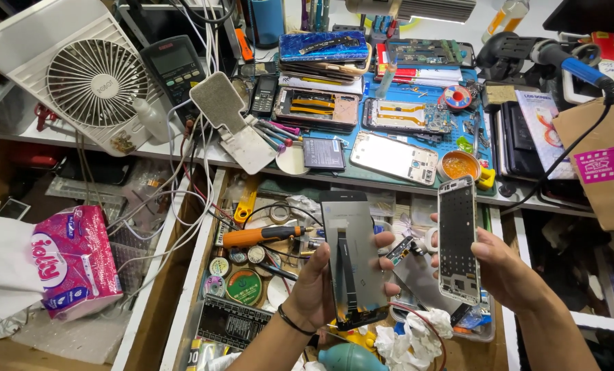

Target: Cleaning a mobile phone screen and assembling internal components on a repair bench.

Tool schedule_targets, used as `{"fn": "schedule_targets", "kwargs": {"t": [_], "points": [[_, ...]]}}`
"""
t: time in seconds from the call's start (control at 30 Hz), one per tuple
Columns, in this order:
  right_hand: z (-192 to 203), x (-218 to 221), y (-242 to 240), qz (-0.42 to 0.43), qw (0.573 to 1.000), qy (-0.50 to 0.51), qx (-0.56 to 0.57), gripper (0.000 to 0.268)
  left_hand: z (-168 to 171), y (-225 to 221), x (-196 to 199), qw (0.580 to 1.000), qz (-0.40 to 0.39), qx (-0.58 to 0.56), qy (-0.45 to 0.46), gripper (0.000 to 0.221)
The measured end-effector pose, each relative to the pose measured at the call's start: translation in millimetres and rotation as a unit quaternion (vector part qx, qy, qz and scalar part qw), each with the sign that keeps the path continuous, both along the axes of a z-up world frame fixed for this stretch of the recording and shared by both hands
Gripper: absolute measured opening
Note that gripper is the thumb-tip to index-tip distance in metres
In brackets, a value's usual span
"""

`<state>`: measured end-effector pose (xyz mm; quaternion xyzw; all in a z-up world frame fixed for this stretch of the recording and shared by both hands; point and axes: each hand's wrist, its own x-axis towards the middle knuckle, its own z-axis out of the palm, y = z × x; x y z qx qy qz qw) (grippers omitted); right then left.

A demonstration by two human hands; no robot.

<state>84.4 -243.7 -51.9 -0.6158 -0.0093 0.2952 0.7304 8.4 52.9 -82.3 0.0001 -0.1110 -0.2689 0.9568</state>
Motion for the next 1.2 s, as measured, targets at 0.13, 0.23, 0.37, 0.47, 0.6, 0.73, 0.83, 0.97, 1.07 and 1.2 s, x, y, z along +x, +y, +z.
{"fn": "schedule_targets", "kwargs": {"t": [0.13,0.23,0.37,0.47,0.6,0.73,0.83,0.97,1.07,1.2], "points": [[7.1,0.0,7.2,-0.016,1.0,-0.01,-0.004,0.095,-6.2,0.4,-0.6,0.998,-0.053,0.014,-0.015,0.093],[15.7,-1.2,12.7,-0.015,0.999,-0.028,0.018,0.095,-3.1,0.9,-1.8,0.996,-0.071,0.044,-0.026,0.094],[16.0,-6.3,15.9,0.013,0.986,-0.076,0.147,0.093,12.4,2.7,0.4,0.996,-0.006,0.09,-0.013,0.095],[19.5,-10.2,23.7,0.05,0.957,-0.084,0.274,0.094,27.6,6.9,3.1,0.988,0.097,0.12,0.005,0.079],[19.3,-18.7,38.5,0.015,0.93,-0.099,0.355,0.091,35.8,11.0,8.3,0.952,0.186,0.244,-0.007,0.076],[0.8,-19.0,44.5,0.056,0.903,-0.094,0.415,0.095,52.7,11.5,13.0,0.885,0.203,0.418,-0.031,0.077],[0.6,-25.5,54.3,0.035,0.89,-0.107,0.443,0.093,65.1,3.8,13.0,0.814,0.226,0.525,-0.104,0.06],[-10.3,-28.7,53.3,0.026,0.888,-0.137,0.438,0.098,94.1,-9.5,10.3,0.777,0.213,0.578,-0.126,0.061],[-11.8,-30.7,50.4,0.024,0.881,-0.158,0.446,0.095,119.2,-18.2,6.2,0.706,0.196,0.661,-0.166,0.063],[-13.2,-30.8,43.6,-0.005,0.894,-0.181,0.411,0.096,130.5,-26.9,0.2,0.631,0.204,0.719,-0.208,0.063]]}}
